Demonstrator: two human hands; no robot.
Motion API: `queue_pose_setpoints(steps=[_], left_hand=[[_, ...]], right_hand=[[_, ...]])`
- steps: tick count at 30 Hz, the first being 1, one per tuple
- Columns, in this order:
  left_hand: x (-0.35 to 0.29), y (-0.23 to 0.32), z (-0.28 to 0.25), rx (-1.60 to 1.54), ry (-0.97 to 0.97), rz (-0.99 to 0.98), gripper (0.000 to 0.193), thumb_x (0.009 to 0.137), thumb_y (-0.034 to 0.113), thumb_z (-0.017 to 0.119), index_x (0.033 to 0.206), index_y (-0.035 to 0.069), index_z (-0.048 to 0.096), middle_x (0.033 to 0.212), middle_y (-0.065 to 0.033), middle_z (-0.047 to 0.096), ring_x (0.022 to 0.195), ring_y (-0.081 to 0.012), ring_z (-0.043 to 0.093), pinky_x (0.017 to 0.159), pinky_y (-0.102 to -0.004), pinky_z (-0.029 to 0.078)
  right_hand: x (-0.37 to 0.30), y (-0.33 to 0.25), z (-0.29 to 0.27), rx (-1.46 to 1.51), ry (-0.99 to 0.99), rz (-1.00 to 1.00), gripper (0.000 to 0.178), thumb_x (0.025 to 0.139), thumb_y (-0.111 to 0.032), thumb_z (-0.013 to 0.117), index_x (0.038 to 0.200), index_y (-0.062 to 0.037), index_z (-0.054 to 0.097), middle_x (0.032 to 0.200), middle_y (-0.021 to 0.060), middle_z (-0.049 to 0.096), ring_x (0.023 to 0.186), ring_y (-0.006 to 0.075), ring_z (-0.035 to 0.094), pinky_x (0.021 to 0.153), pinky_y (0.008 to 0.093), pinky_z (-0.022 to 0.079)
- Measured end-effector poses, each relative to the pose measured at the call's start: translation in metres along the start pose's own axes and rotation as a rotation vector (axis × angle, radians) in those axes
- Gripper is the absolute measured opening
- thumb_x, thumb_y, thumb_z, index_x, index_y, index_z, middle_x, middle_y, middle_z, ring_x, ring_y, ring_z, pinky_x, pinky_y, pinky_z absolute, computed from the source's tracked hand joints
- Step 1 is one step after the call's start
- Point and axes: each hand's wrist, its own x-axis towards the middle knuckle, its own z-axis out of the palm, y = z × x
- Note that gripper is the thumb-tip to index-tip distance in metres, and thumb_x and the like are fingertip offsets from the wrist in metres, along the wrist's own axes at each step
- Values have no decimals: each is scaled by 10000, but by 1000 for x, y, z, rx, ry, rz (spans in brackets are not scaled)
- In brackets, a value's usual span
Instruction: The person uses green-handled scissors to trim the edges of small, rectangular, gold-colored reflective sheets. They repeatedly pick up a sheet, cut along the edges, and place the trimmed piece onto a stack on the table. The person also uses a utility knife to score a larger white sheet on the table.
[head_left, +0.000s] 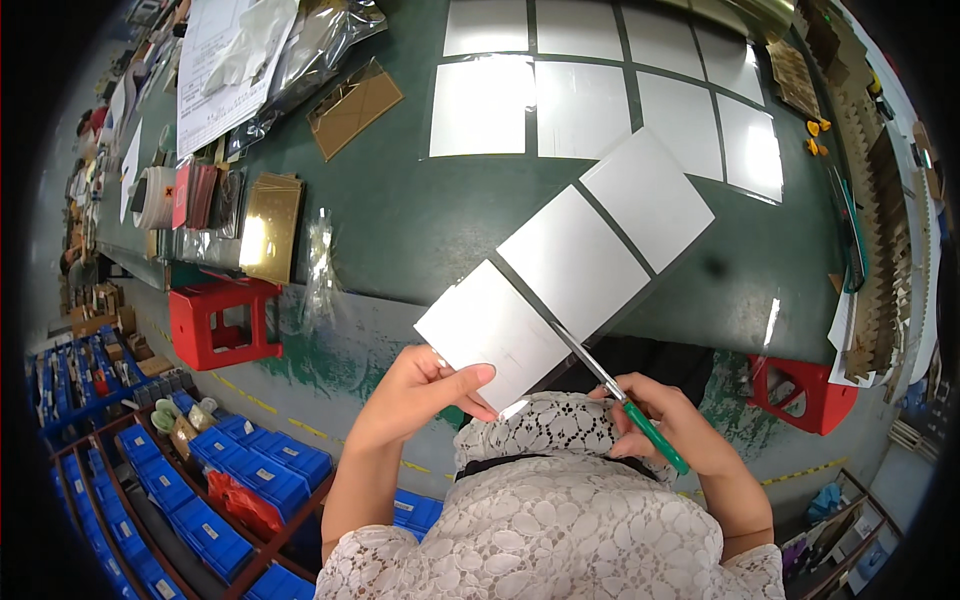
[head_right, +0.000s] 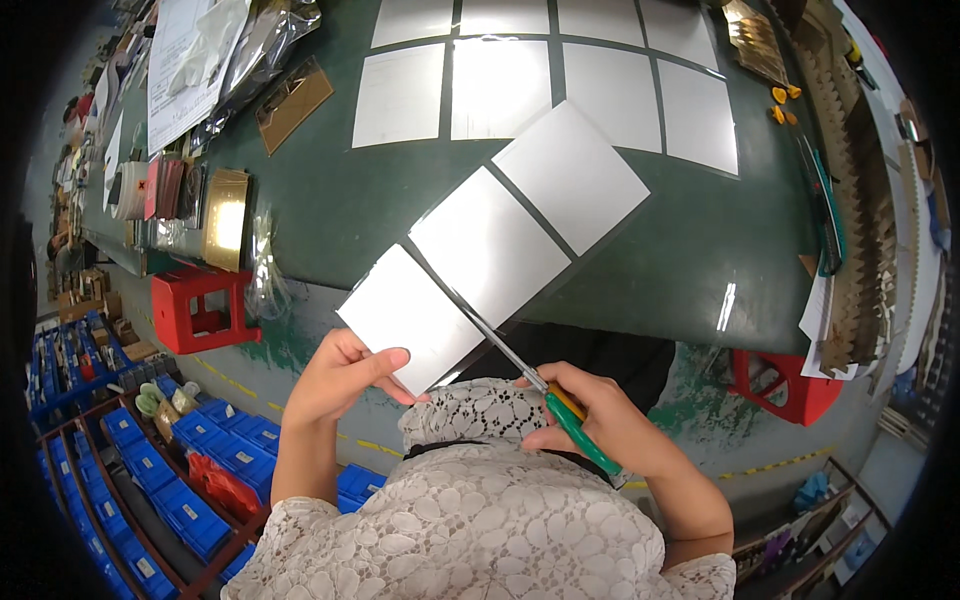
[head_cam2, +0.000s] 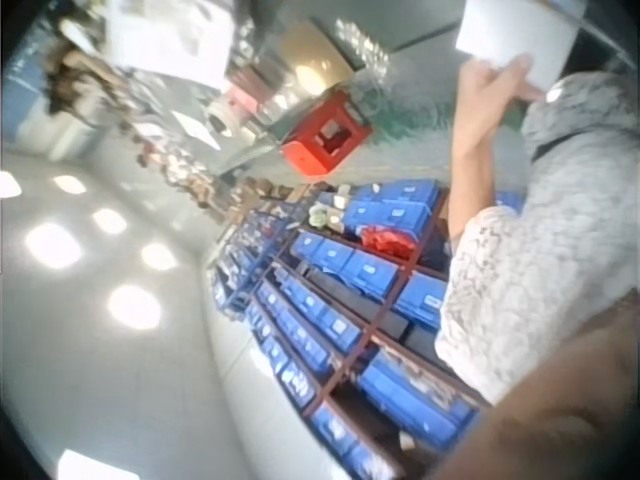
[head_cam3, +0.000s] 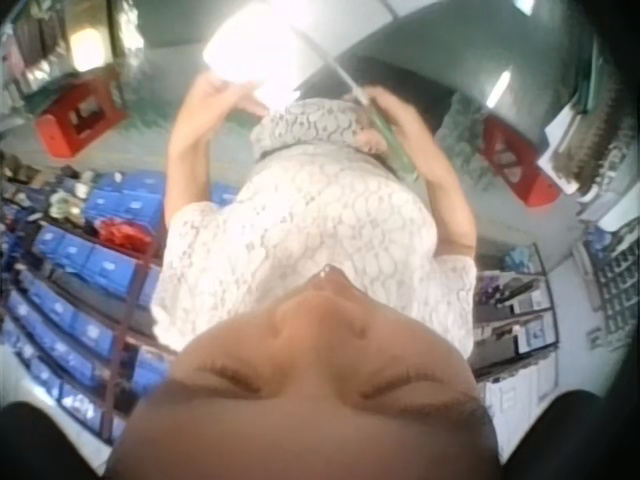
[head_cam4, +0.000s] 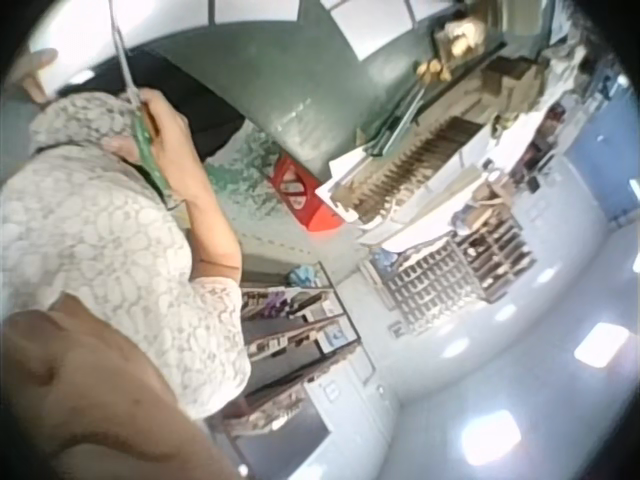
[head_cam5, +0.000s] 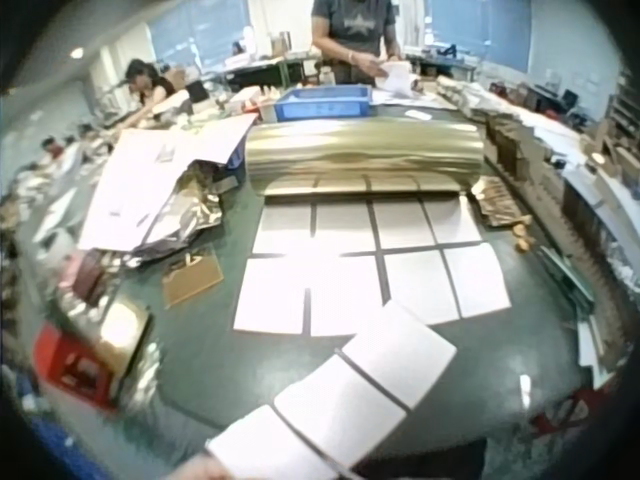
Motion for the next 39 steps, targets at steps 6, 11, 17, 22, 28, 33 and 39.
queue_pose_setpoints(steps=[6, 11, 17, 22, 28, 33, 39], left_hand=[[1, 8, 0, 8, -14, 8, 176, 859, 54, 626, 897, -117, 648, 844, -218, 680, 661, -293, 695, 589, -340, 599], [0, 12, -4, 29, -31, 4, 174, 863, 55, 621, 886, -115, 650, 834, -212, 681, 670, -291, 695, 577, -334, 596], [-3, 18, -6, 26, -85, -6, 168, 867, 54, 617, 902, -106, 653, 833, -206, 682, 677, -289, 695, 560, -323, 589], [-12, 18, -13, 16, -196, -52, 187, 872, 77, 643, 955, -91, 647, 833, -156, 683, 709, -217, 693, 610, -288, 591], [-33, 31, -12, 203, -73, 229, 164, 852, 24, 639, 992, -55, 669, 852, -134, 691, 755, -216, 683, 658, -308, 567], [-3, 54, 33, 1063, 321, 1084, 295, 735, 39, 665, 1019, 93, 723, 987, -110, 670, 896, -268, 642, 757, -338, 524], [26, 43, 92, 1353, 222, 1359, 368, 733, 79, 595, 1054, 203, 726, 1164, -91, 615, 1055, -274, 579, 778, -312, 501]], right_hand=[[9, -8, 4, 163, -23, 70, 478, 771, -129, 780, 1180, -31, 554, 668, -37, 441, 639, 35, 409, 569, 198, 344], [27, -10, 12, 213, -6, 4, 423, 813, -151, 745, 1165, -15, 553, 688, -42, 461, 614, 18, 406, 535, 186, 328], [46, -22, 19, 279, 10, 13, 349, 853, -221, 712, 1084, 3, 577, 678, -41, 472, 577, 17, 408, 506, 176, 323], [58, -18, 21, 306, -53, 17, 367, 856, -298, 706, 1051, -3, 608, 640, -27, 485, 538, 20, 428, 468, 180, 326], [39, -16, 20, 443, -133, -12, 431, 894, -289, 630, 1191, 15, 553, 683, 1, 525, 505, 43, 473, 448, 198, 382], [-8, -1, 10, 515, 60, -255, 579, 902, -377, 588, 1275, 43, 448, 834, 109, 605, 649, 121, 608, 523, 207, 446], [-31, -23, 6, 547, 547, -411, 549, 850, -74, 649, 1335, -8, 399, 931, 103, 582, 718, 120, 574, 591, 231, 478]])
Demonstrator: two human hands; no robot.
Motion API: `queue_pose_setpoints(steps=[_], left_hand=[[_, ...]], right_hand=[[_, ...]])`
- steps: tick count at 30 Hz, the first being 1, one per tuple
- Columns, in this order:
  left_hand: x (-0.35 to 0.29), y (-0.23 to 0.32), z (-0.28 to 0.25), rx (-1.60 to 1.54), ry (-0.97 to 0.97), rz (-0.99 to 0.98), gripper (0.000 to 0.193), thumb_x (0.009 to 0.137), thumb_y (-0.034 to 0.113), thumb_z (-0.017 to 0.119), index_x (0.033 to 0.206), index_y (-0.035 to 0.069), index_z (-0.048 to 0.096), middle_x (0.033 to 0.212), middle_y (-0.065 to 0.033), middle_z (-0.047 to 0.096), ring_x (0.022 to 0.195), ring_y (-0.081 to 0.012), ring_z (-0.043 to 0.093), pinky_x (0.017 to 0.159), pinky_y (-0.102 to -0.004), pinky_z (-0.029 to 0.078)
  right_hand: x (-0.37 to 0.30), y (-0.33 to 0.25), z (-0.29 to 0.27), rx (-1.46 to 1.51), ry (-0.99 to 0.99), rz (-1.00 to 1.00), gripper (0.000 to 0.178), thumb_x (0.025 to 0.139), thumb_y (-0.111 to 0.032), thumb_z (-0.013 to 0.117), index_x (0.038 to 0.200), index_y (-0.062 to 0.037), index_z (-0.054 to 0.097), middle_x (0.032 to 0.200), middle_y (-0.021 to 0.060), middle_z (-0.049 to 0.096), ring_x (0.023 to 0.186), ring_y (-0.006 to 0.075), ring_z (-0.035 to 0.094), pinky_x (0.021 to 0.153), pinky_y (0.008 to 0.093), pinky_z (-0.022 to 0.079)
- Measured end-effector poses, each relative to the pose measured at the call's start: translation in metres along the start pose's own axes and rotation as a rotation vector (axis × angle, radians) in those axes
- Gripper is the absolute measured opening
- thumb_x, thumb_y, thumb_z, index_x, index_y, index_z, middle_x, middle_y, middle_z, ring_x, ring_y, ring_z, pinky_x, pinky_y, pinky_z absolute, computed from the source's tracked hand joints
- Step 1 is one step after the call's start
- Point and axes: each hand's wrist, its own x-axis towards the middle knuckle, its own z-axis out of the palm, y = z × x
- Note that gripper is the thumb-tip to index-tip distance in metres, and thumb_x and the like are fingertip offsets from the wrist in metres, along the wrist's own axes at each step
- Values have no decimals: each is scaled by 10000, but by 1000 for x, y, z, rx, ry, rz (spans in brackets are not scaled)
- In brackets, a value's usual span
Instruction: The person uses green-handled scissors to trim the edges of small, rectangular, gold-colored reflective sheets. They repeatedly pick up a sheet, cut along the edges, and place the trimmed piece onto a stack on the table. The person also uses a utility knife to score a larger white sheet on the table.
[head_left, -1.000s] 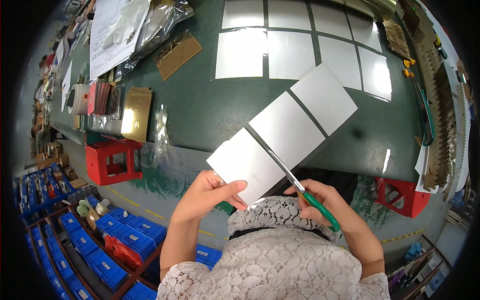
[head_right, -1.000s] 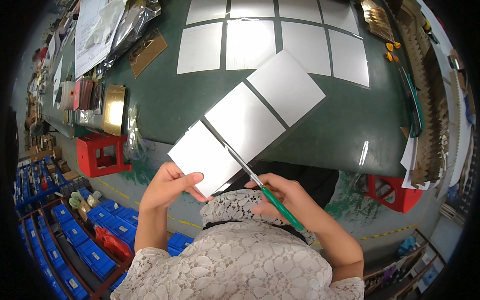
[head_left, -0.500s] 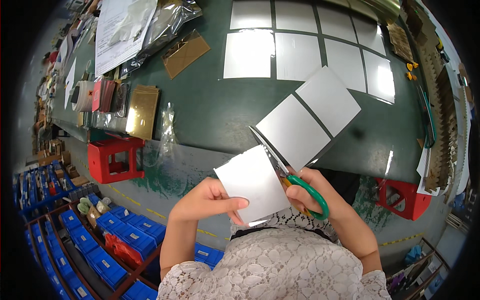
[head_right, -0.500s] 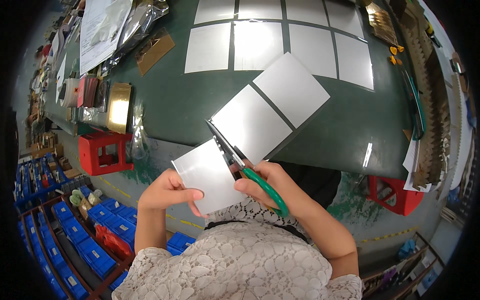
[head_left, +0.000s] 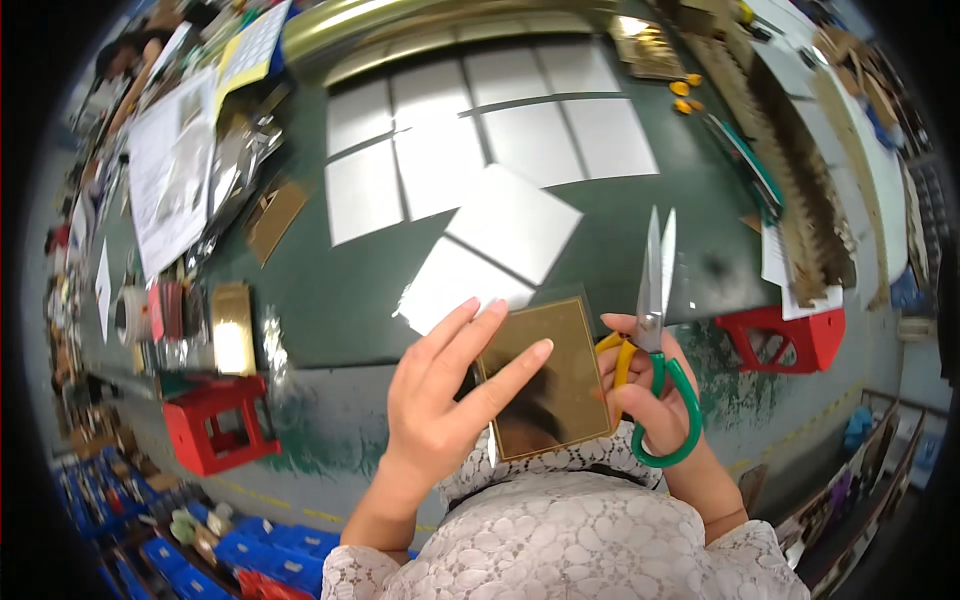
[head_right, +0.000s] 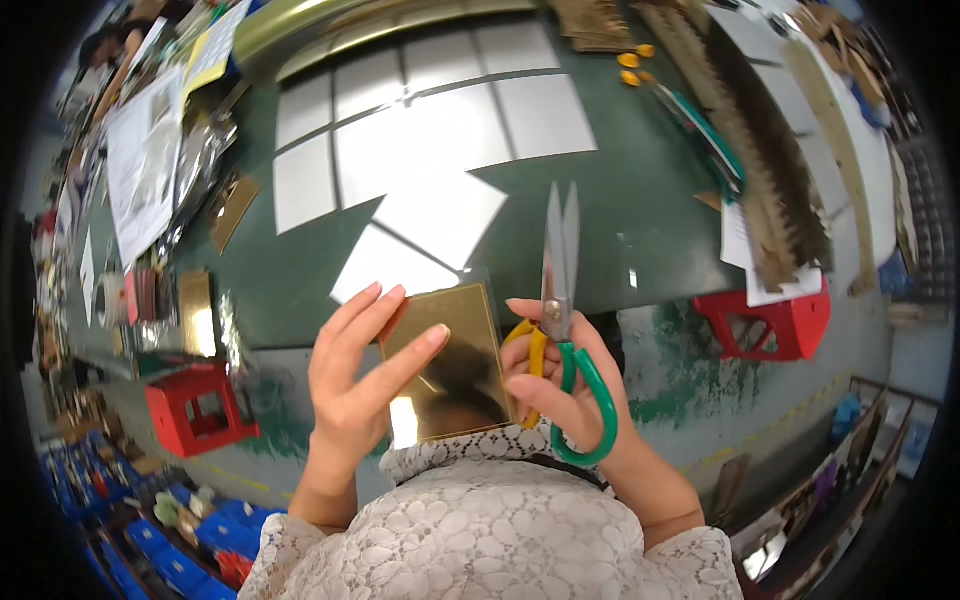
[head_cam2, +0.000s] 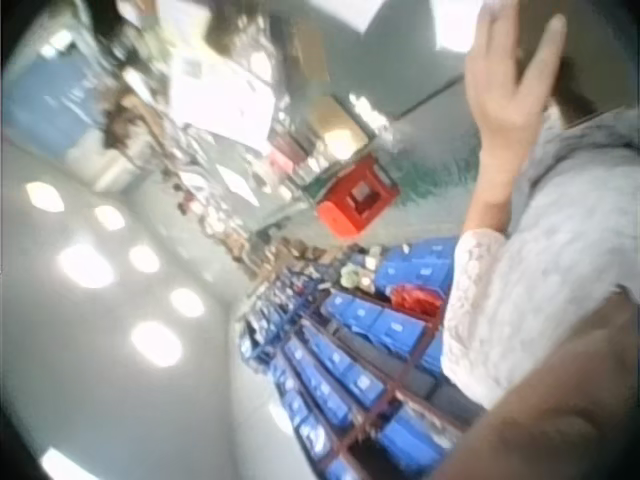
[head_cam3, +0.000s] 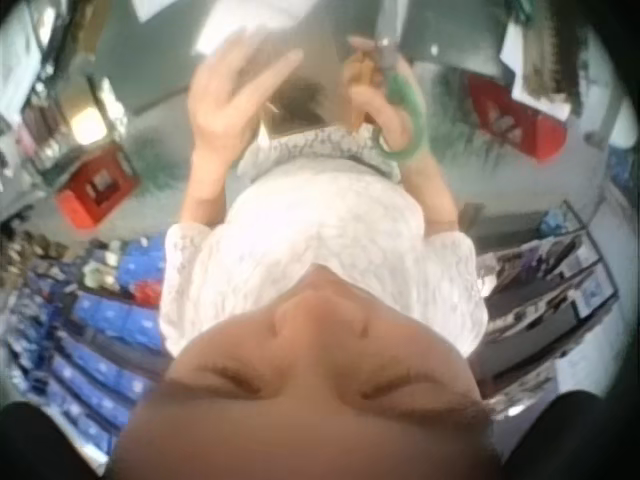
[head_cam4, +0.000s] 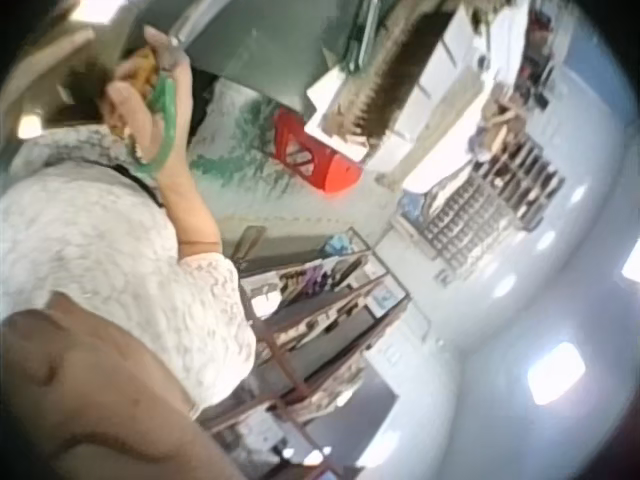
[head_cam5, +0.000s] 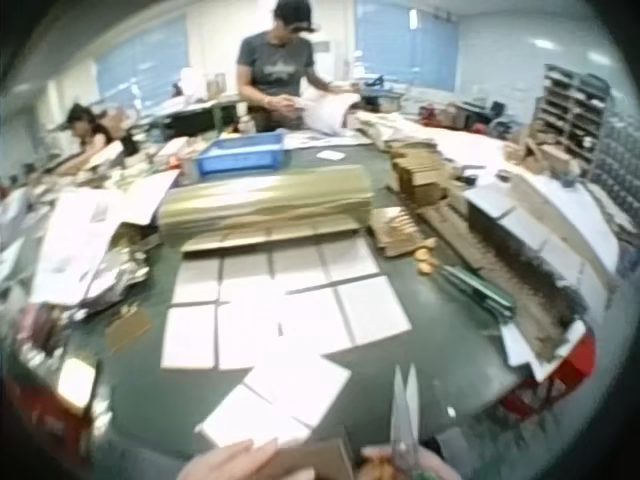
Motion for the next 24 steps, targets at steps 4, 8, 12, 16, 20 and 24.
queue_pose_setpoints(steps=[4, 8, 12, 16, 20, 24], left_hand=[[7, 16, 29, -322, 134, -233, 543, 717, -99, 675, 1238, 20, 577, 1283, -204, 490, 1066, -308, 575, 845, -361, 518], [21, 20, 33, -1692, -136, -945, 341, 982, 155, 482, 1266, -31, 504, 1041, -105, 639, 898, -169, 632, 761, -278, 537], [19, 42, 52, -1606, -478, -1026, 249, 932, 122, 586, 1141, -8, 615, 1022, -40, 658, 877, -74, 602, 743, -228, 477], [45, 51, 62, -1497, -259, -1086, 181, 903, 107, 631, 1043, -7, 648, 948, -39, 673, 843, -67, 603, 744, -221, 470], [60, 53, 67, -1409, -87, -1009, 171, 912, 101, 619, 1041, -9, 638, 924, -35, 668, 817, -55, 589, 739, -213, 467], [66, 59, 72, -1356, -84, -956, 160, 908, 95, 627, 1027, -12, 630, 883, -15, 652, 755, -22, 550, 673, -181, 432]], right_hand=[[-13, -12, -11, -126, 185, -24, 526, 831, 14, 648, 1310, -31, 436, 876, 29, 546, 703, 57, 499, 608, 194, 423], [-25, -18, -29, -144, 278, -99, 508, 834, 9, 654, 1297, -36, 450, 872, 7, 540, 732, 49, 489, 648, 183, 412], [-31, -19, -39, -196, 246, -66, 516, 848, 0, 651, 1314, -20, 431, 897, 19, 543, 773, 60, 502, 702, 191, 432], [-47, -16, -61, 0, 170, -70, 613, 836, -83, 699, 1352, -4, 378, 957, 72, 544, 807, 61, 516, 709, 183, 423], [-66, -15, -75, -115, 178, 98, 909, 701, -552, 766, 1325, -1, 401, 976, 82, 557, 766, 97, 529, 686, 195, 397], [-78, 0, -89, -237, 69, 127, 970, 640, -509, 826, 1359, -25, 389, 1027, 56, 547, 845, 91, 499, 752, 229, 373]])
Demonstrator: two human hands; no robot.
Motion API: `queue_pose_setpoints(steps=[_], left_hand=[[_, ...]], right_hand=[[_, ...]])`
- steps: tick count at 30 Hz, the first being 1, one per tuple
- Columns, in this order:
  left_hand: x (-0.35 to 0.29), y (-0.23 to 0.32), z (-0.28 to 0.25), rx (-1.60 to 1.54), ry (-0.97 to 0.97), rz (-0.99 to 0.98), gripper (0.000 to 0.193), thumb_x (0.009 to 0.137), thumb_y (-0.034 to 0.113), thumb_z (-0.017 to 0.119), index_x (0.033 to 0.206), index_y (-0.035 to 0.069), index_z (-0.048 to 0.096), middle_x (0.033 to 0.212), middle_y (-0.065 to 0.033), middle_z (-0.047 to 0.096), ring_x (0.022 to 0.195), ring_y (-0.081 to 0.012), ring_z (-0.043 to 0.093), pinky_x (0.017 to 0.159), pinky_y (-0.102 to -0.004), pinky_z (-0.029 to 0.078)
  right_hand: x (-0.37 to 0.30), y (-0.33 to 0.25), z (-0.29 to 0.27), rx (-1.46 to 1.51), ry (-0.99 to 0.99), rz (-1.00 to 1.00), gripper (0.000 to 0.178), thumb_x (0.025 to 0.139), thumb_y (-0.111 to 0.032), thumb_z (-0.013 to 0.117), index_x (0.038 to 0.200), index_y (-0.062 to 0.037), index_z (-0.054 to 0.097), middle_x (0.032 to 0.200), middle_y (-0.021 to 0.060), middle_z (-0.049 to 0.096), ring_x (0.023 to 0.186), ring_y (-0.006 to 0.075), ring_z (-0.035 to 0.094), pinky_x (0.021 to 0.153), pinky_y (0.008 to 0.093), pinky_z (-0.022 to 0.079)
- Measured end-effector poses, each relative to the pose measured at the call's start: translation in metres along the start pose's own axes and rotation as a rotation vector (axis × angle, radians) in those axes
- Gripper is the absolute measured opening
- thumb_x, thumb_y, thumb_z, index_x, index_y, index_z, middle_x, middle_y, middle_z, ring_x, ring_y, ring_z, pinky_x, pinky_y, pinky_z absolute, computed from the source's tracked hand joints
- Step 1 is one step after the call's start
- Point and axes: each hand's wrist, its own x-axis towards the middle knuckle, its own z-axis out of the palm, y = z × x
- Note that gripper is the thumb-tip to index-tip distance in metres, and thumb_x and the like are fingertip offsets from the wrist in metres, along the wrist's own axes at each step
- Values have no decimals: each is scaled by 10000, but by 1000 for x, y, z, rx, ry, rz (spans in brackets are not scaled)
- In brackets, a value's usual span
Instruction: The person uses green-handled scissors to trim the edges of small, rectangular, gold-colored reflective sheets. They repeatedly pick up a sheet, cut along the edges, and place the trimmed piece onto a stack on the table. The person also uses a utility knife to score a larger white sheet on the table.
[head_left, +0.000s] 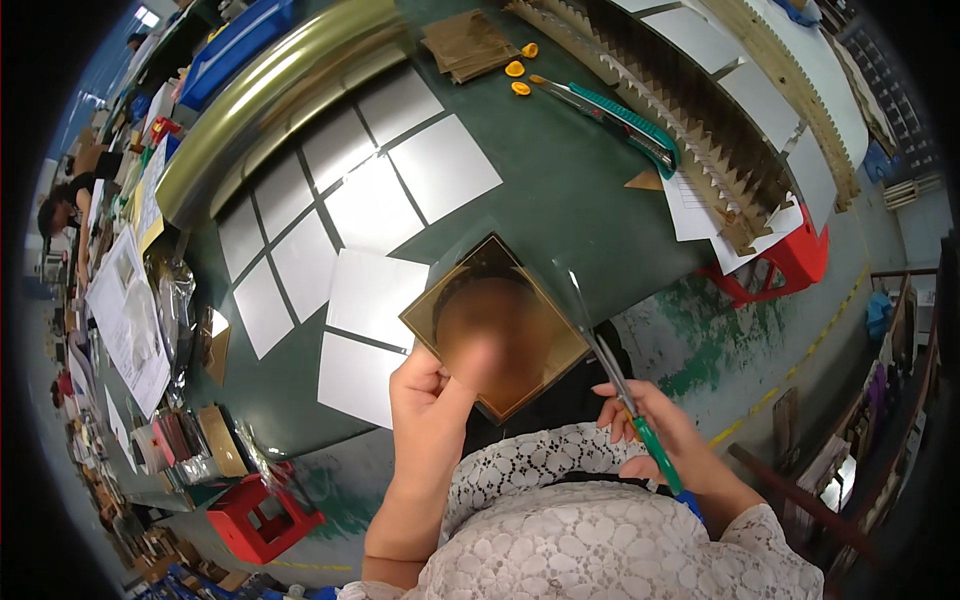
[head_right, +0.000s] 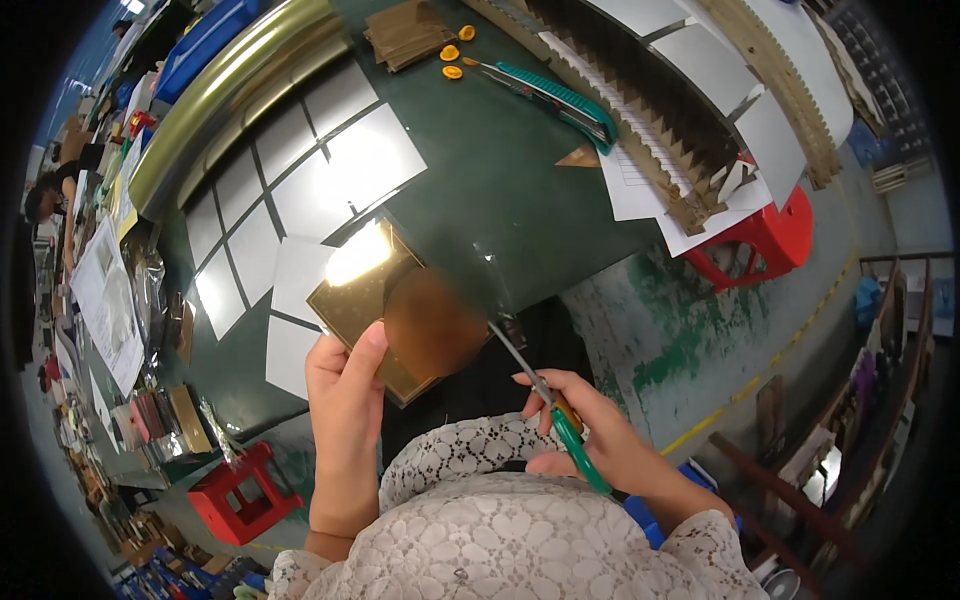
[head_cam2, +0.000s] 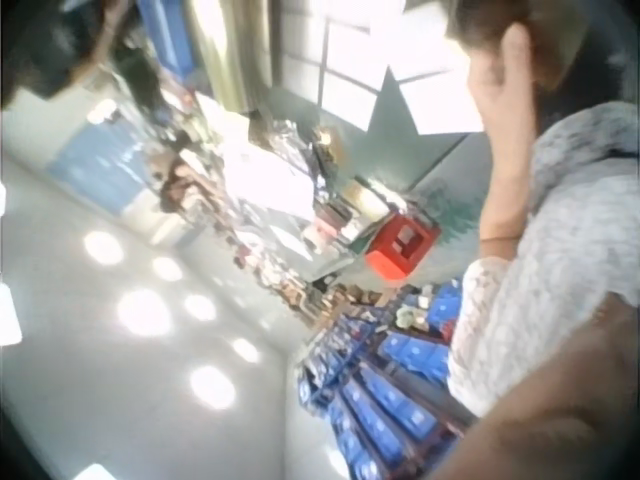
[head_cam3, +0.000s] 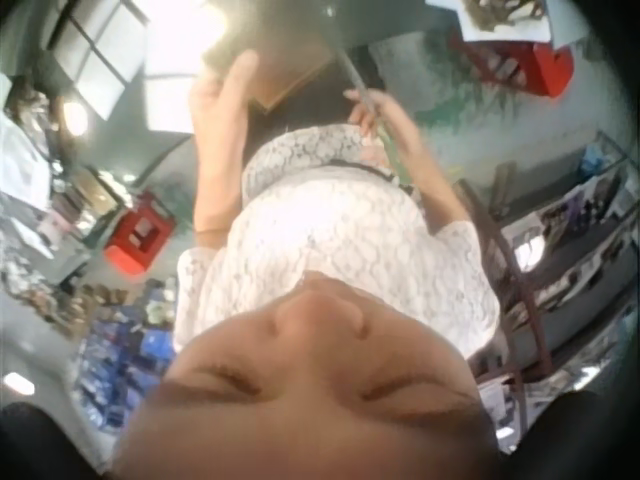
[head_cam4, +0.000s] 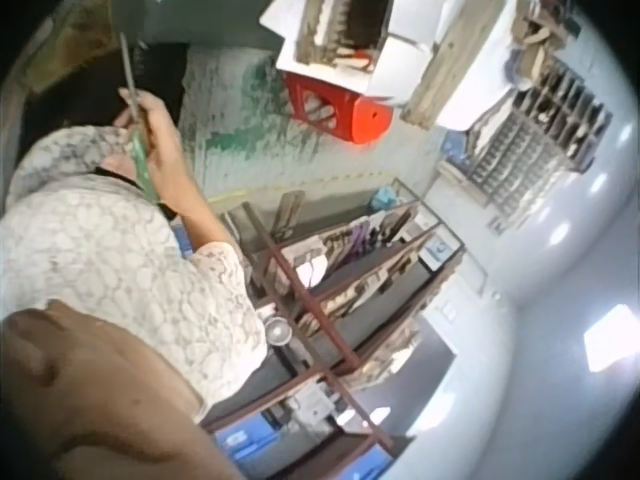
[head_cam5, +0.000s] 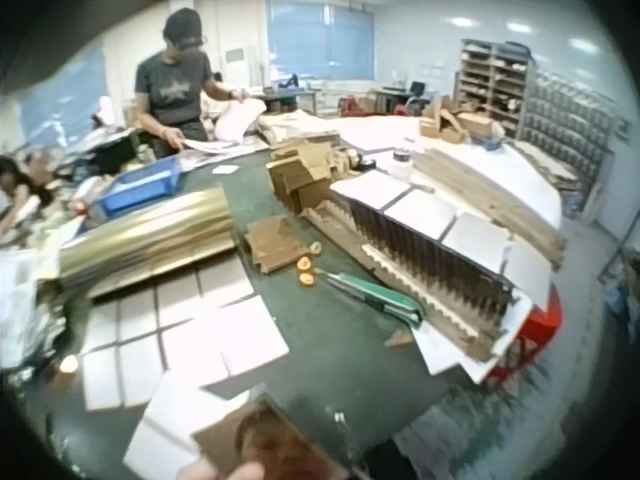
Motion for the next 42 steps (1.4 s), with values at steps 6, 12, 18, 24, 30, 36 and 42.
queue_pose_setpoints(steps=[6, 12, 18, 24, 30, 36, 42], left_hand=[[-2, -2, 3, 42, -14, -7, 147, 894, 94, 652, 999, -9, 644, 826, 12, 635, 686, 0, 510, 609, -159, 394], [-5, -4, 0, 64, -32, -4, 132, 891, 76, 653, 993, -8, 651, 785, 42, 611, 653, 22, 473, 573, -146, 357], [-6, -5, 0, 65, -31, 2, 126, 891, 73, 651, 990, -5, 656, 754, 50, 599, 625, 25, 461, 547, -146, 345], [-5, -7, -1, 90, -22, 4, 116, 888, 76, 656, 973, -2, 660, 713, 58, 587, 586, 34, 443, 512, -141, 318], [-3, -10, 0, 110, -9, -9, 107, 882, 83, 665, 954, 4, 664, 699, 63, 582, 563, 44, 415, 496, -137, 289], [3, -10, 3, 103, -21, -53, 111, 882, 105, 672, 921, 2, 660, 686, 54, 582, 577, 22, 454, 500, -153, 326], [1, -24, -3, 133, -197, -233, 116, 904, 107, 642, 926, -7, 641, 752, 15, 624, 653, -11, 533, 561, -175, 412]], right_hand=[[0, -1, -1, -56, -36, -67, 799, 681, -215, 849, 1334, -36, 425, 1007, 41, 529, 828, 112, 497, 769, 254, 430], [3, -5, -1, -122, -54, -72, 788, 683, -216, 848, 1329, -41, 434, 1001, 36, 529, 820, 107, 497, 763, 249, 430], [3, -4, 2, -98, -34, -64, 789, 681, -234, 849, 1326, -40, 436, 991, 28, 530, 815, 106, 496, 750, 250, 432], [4, -6, 2, -104, -21, -62, 766, 690, -224, 843, 1320, -44, 445, 986, 26, 527, 810, 109, 495, 748, 251, 430], [3, -4, 1, -129, 9, -76, 725, 689, -205, 844, 1293, -47, 475, 897, 2, 507, 779, 78, 473, 715, 228, 412], [2, 2, -2, -73, 40, 25, 631, 721, -164, 822, 1254, -33, 509, 749, -29, 468, 662, 44, 442, 618, 197, 368], [18, 8, -3, -42, 138, -14, 499, 774, -171, 785, 1182, -26, 538, 732, -35, 455, 664, 30, 434, 583, 185, 359]])
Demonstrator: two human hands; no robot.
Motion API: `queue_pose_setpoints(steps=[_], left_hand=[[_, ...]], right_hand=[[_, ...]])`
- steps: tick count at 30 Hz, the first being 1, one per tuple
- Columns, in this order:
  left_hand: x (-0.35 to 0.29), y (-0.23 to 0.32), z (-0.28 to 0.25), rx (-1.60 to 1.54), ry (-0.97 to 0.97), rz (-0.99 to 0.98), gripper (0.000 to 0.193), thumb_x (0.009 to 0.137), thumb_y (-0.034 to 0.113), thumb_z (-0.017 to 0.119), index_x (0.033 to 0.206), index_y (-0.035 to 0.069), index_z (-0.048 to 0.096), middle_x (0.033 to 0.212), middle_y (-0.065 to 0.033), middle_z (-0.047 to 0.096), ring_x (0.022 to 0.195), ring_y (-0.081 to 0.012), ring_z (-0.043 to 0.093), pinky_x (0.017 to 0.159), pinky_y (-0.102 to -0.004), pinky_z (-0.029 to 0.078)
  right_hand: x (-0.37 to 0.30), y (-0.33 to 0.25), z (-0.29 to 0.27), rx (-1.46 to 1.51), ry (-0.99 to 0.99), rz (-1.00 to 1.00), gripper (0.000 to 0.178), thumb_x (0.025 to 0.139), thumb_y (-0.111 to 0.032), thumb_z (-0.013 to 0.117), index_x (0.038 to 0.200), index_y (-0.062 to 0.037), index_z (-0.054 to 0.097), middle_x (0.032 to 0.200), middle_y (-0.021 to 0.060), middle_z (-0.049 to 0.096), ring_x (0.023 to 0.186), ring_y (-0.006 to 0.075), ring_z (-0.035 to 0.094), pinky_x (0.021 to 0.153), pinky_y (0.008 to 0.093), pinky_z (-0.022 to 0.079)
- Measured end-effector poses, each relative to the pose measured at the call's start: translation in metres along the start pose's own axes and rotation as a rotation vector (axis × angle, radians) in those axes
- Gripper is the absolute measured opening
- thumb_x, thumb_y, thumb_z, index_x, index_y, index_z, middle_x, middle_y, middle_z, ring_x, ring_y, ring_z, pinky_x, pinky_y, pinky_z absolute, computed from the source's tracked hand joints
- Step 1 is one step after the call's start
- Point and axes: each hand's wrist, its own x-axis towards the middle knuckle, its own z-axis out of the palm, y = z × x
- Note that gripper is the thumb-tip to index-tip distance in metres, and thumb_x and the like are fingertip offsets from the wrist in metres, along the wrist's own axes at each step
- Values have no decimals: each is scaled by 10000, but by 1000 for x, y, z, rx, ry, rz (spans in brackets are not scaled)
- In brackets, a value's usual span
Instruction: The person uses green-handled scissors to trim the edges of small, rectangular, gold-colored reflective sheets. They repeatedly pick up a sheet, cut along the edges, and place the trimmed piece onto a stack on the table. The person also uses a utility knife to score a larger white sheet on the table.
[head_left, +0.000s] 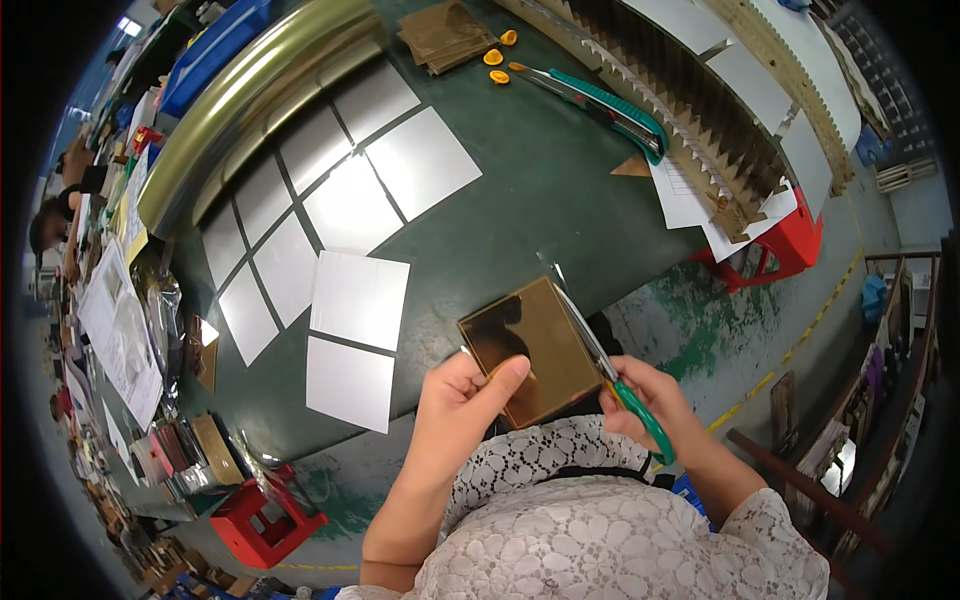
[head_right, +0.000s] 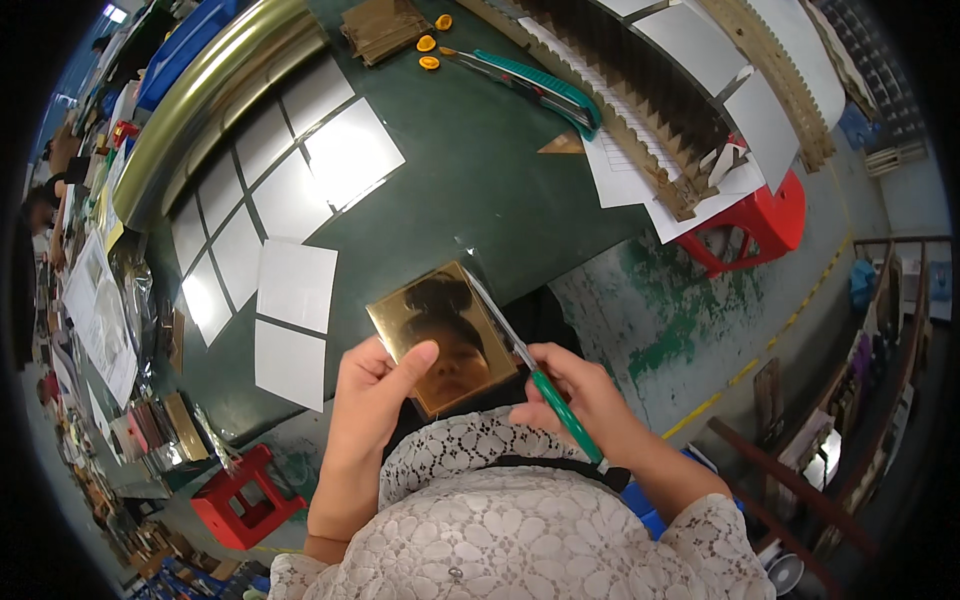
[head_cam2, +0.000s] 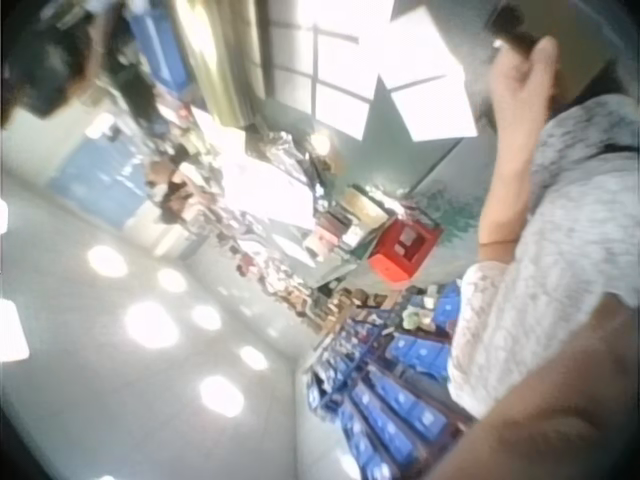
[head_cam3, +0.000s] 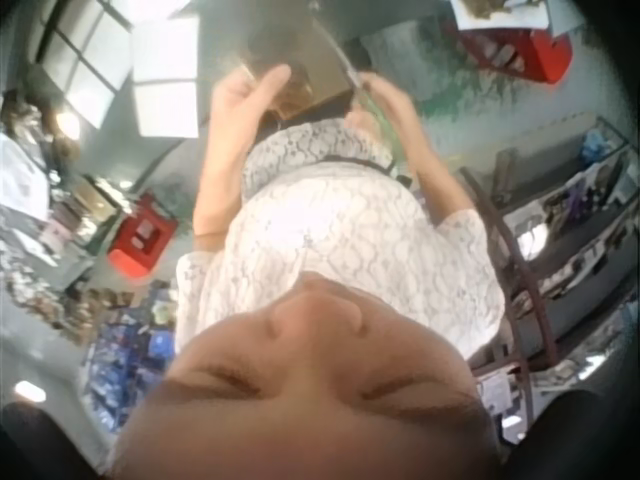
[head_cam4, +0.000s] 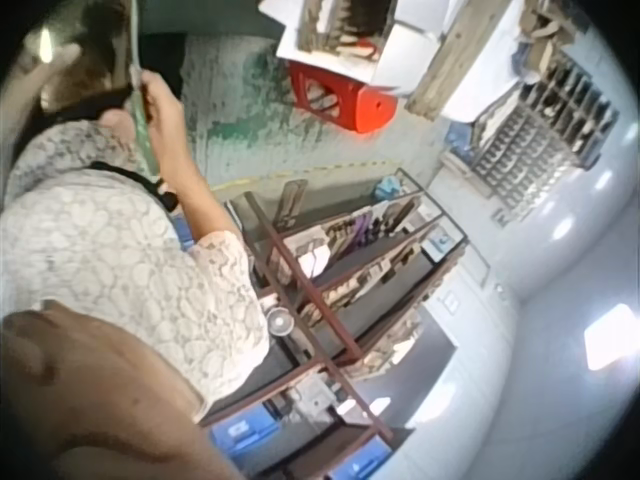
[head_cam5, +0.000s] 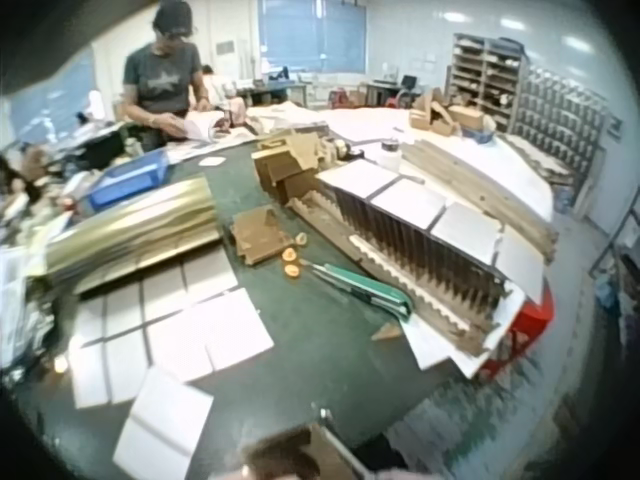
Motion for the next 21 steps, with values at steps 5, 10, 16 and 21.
queue_pose_setpoints(steps=[5, 10, 16, 21], left_hand=[[-16, -3, 1, 14, -145, -139, 127, 919, 93, 611, 975, -19, 633, 811, 12, 640, 711, -14, 551, 584, -188, 431], [-32, 22, -3, 31, -123, -76, 180, 893, 54, 625, 1056, -16, 598, 865, -3, 652, 825, -76, 596, 700, -261, 499], [-47, 48, -18, 809, -16, 438, 272, 802, -13, 683, 1065, -3, 618, 830, -61, 676, 780, -149, 649, 678, -274, 512], [-39, 63, -24, 270, 37, 379, 149, 808, 13, 702, 951, -24, 682, 840, -71, 679, 797, -121, 645, 688, -231, 498]], right_hand=[[14, -21, -2, 156, -71, 179, 350, 913, -253, 625, 1159, -19, 541, 710, -9, 513, 523, 32, 448, 448, 197, 361], [10, -20, -8, 283, -108, 147, 348, 964, -236, 490, 1182, 33, 520, 705, 16, 520, 448, 54, 451, 394, 204, 360], [-3, -23, -1, 303, -146, 14, 429, 956, -290, 510, 1222, 46, 493, 743, 60, 522, 503, 70, 475, 421, 215, 382], [-7, -21, 5, 277, -149, -36, 446, 954, -313, 519, 1229, 36, 492, 747, 56, 531, 535, 79, 495, 457, 222, 395]])
